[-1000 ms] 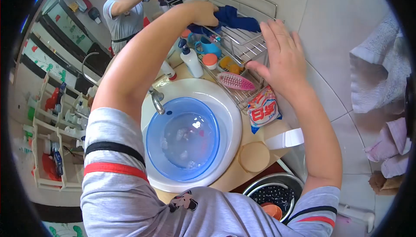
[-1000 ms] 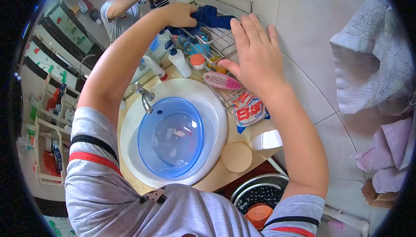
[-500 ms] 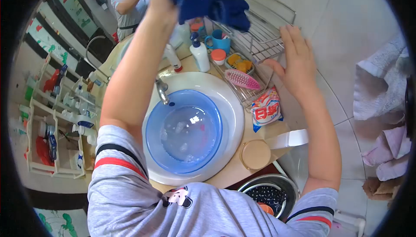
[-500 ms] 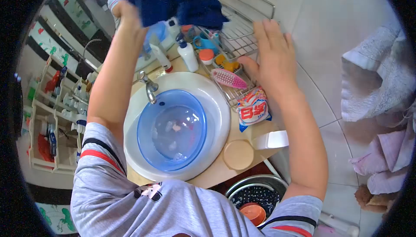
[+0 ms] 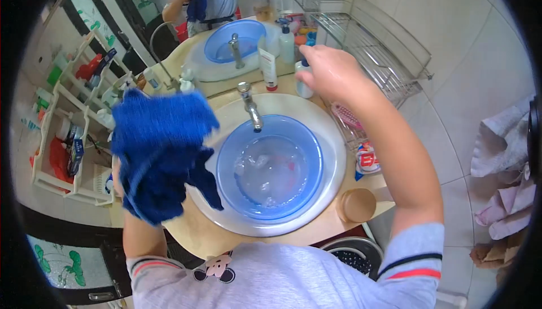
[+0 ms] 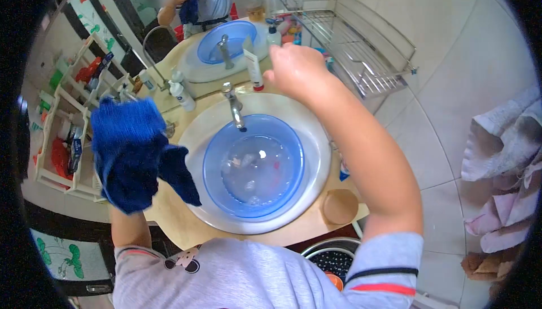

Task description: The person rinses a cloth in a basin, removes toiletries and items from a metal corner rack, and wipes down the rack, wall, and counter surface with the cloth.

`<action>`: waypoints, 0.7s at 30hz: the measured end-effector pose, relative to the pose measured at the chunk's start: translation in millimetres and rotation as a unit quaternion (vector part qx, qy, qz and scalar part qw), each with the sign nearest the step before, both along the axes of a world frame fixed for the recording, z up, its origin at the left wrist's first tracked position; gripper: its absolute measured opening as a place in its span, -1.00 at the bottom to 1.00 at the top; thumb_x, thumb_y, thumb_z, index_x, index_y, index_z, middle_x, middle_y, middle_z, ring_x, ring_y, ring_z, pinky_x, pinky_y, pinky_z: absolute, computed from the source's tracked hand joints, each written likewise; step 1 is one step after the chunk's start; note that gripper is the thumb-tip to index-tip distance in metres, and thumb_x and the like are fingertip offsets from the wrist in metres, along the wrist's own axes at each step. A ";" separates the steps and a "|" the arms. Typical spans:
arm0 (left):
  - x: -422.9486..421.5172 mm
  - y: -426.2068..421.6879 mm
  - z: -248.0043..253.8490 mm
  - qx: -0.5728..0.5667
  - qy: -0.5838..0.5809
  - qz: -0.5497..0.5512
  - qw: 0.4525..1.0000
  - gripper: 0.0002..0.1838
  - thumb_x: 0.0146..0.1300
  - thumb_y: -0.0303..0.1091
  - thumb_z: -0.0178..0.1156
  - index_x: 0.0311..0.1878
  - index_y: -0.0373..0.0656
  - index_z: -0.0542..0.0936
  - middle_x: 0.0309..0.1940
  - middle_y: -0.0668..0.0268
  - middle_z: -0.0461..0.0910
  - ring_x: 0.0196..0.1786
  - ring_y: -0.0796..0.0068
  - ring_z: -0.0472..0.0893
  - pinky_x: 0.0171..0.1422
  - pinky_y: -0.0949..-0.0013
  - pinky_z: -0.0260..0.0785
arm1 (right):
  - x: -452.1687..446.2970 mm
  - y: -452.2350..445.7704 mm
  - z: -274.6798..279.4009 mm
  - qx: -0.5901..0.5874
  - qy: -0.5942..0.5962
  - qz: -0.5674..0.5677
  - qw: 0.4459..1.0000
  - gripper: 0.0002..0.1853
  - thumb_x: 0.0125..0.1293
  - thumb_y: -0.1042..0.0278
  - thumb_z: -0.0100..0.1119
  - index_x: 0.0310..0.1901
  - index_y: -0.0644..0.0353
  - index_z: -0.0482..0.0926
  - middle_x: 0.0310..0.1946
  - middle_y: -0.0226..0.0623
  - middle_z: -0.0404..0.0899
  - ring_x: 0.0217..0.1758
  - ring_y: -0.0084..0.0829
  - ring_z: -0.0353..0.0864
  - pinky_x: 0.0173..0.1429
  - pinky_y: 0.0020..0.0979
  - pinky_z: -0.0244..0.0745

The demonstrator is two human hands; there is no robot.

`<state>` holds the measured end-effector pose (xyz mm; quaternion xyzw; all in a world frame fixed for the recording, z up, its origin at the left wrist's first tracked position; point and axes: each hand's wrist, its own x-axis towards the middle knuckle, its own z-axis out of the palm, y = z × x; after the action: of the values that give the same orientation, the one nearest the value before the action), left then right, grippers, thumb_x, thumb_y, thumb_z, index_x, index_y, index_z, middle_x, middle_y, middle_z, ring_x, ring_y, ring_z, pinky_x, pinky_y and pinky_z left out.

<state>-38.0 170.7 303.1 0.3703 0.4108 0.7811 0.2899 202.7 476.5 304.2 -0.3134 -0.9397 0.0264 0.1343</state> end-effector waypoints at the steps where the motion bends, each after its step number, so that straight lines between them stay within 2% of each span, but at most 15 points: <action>1: -2.2 -21.0 -8.5 -0.017 0.001 0.025 1.000 -0.44 0.25 -0.12 0.02 0.19 -0.35 0.41 0.02 0.10 0.56 -0.01 0.19 0.58 0.14 0.16 0.44 | -27.5 24.0 -13.7 -0.026 -0.058 -0.046 0.997 -0.55 0.17 0.10 0.17 0.01 0.21 0.49 -0.10 -0.05 0.62 -0.05 -0.07 0.62 0.00 -0.15 0.52; 3: -4.3 -61.7 -25.2 -0.047 -0.004 0.071 0.996 -0.44 0.24 -0.13 0.04 0.19 -0.35 0.41 0.02 0.10 0.55 0.00 0.19 0.58 0.14 0.16 0.43 | -60.0 76.1 -51.3 -0.035 -0.009 -0.115 0.993 -0.50 0.17 0.07 0.16 0.09 0.16 0.47 -0.05 -0.06 0.62 0.03 -0.09 0.61 0.07 -0.13 0.49; 6: -3.4 -125.2 -48.3 -0.086 -0.018 0.142 0.986 -0.43 0.22 -0.13 0.06 0.19 -0.35 0.41 0.03 0.10 0.55 0.01 0.19 0.57 0.16 0.16 0.42 | -80.0 103.1 -77.2 -0.065 0.037 -0.163 0.984 -0.48 0.19 0.07 0.17 0.15 0.12 0.46 0.00 -0.10 0.61 0.08 -0.10 0.59 0.15 -0.11 0.44; 7: -2.6 -143.6 -55.0 -0.099 -0.023 0.164 0.981 -0.43 0.21 -0.14 0.07 0.19 -0.35 0.41 0.03 0.10 0.55 0.01 0.20 0.57 0.16 0.16 0.42 | -86.0 120.7 -91.4 -0.084 0.038 -0.174 0.980 -0.48 0.19 0.07 0.17 0.17 0.10 0.45 0.00 -0.11 0.61 0.09 -0.09 0.58 0.17 -0.10 0.43; 9: -2.6 -177.3 -65.5 -0.120 -0.033 0.208 0.970 -0.43 0.20 -0.14 0.08 0.20 -0.35 0.40 0.04 0.10 0.55 0.02 0.20 0.57 0.17 0.16 0.41 | -97.2 176.7 -134.9 -0.034 -0.023 -0.153 0.987 -0.51 0.19 0.12 0.17 0.14 0.10 0.47 -0.01 -0.08 0.61 0.08 -0.04 0.57 0.15 -0.08 0.43; 10: -4.2 -189.5 -68.8 -0.126 -0.035 0.225 0.965 -0.42 0.20 -0.14 0.09 0.20 -0.35 0.40 0.04 0.10 0.55 0.02 0.20 0.57 0.17 0.16 0.41 | -100.6 174.2 -135.2 -0.028 -0.045 -0.160 0.986 -0.53 0.18 0.14 0.17 0.13 0.10 0.48 -0.01 -0.07 0.61 0.08 -0.02 0.57 0.14 -0.07 0.44; 11: -6.9 -201.1 -72.4 -0.129 -0.037 0.241 0.961 -0.42 0.19 -0.15 0.09 0.20 -0.35 0.40 0.04 0.10 0.54 0.03 0.20 0.56 0.17 0.16 0.40 | -102.3 168.8 -125.9 -0.019 -0.064 -0.168 0.983 -0.54 0.18 0.15 0.16 0.11 0.10 0.49 -0.02 -0.05 0.61 0.07 0.01 0.57 0.12 -0.07 0.44; 13: -12.8 -216.3 -80.4 -0.133 -0.038 0.261 0.955 -0.42 0.18 -0.15 0.11 0.20 -0.35 0.40 0.04 0.10 0.54 0.03 0.21 0.56 0.18 0.16 0.40 | -103.9 159.3 -111.5 0.023 -0.019 -0.161 0.986 -0.59 0.18 0.21 0.12 0.08 0.10 0.52 -0.07 -0.02 0.62 0.03 0.01 0.58 0.08 -0.07 0.47; 15: -20.9 -220.2 -87.2 -0.131 -0.043 0.269 0.953 -0.41 0.17 -0.16 0.12 0.20 -0.35 0.40 0.05 0.10 0.54 0.04 0.21 0.56 0.19 0.16 0.39 | -105.9 114.7 -58.4 0.057 0.028 -0.126 0.990 -0.63 0.17 0.23 0.10 0.02 0.08 0.56 -0.13 0.00 0.63 -0.02 0.00 0.60 0.04 -0.10 0.48; 18: -33.8 -209.1 -96.6 -0.126 -0.050 0.259 0.957 -0.40 0.15 -0.16 0.14 0.20 -0.35 0.40 0.05 0.10 0.54 0.05 0.22 0.56 0.20 0.16 0.38 | -115.2 69.7 2.7 0.094 0.116 -0.027 0.989 -0.67 0.16 0.26 0.12 -0.02 0.08 0.58 -0.16 0.01 0.62 -0.07 -0.02 0.61 -0.01 -0.14 0.50; 21: -42.3 -186.0 -105.1 -0.122 -0.054 0.227 0.965 -0.39 0.13 -0.17 0.17 0.20 -0.35 0.39 0.06 0.11 0.53 0.06 0.22 0.55 0.21 0.16 0.37 | -145.1 28.4 26.0 0.077 0.151 0.074 0.983 -0.66 0.16 0.34 0.13 0.01 0.08 0.57 -0.17 0.01 0.62 -0.08 -0.02 0.61 -0.01 -0.15 0.49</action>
<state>-80.3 -15.3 198.0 0.1860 0.5597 0.7895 0.1697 57.7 504.9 330.2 -0.2246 -0.9283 0.0113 0.2961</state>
